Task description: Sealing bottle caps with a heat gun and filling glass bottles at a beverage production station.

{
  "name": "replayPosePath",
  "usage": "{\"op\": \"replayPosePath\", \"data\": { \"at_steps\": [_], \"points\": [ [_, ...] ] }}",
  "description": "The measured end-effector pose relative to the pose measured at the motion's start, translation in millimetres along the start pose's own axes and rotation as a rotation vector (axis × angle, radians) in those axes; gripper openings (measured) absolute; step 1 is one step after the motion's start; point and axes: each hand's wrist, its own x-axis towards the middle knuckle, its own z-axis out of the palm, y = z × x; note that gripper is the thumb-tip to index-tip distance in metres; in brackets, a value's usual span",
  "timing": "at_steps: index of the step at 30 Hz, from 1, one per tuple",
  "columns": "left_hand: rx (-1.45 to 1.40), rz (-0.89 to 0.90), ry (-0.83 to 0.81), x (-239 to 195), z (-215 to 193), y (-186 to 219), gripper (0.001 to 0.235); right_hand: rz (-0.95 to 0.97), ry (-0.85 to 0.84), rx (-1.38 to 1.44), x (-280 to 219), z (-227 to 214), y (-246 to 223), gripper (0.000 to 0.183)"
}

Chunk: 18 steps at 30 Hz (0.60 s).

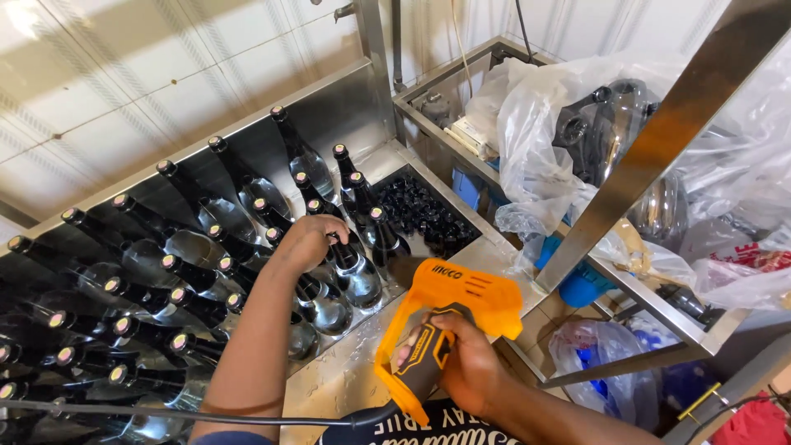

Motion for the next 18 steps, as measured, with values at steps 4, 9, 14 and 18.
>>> {"op": "replayPosePath", "data": {
  "at_steps": [4, 9, 14, 18],
  "points": [
    [-0.033, -0.375, -0.012, -45, -16, 101, 0.087, 0.104, 0.026, -0.011, 6, -6, -1, 0.021],
    [-0.525, -0.112, 0.281, -18, 30, -10, 0.049, 0.057, -0.212, -0.132, 7, -5, -3, 0.025],
    [-0.449, -0.406, 0.449, -55, 1, 66, 0.044, 0.112, -0.165, -0.106, 17, -10, -2, 0.022],
    [-0.141, -0.476, 0.557, -43, 15, 44, 0.046, 0.126, -0.054, -0.08, 22, -12, -1, 0.018]
  ]
}}
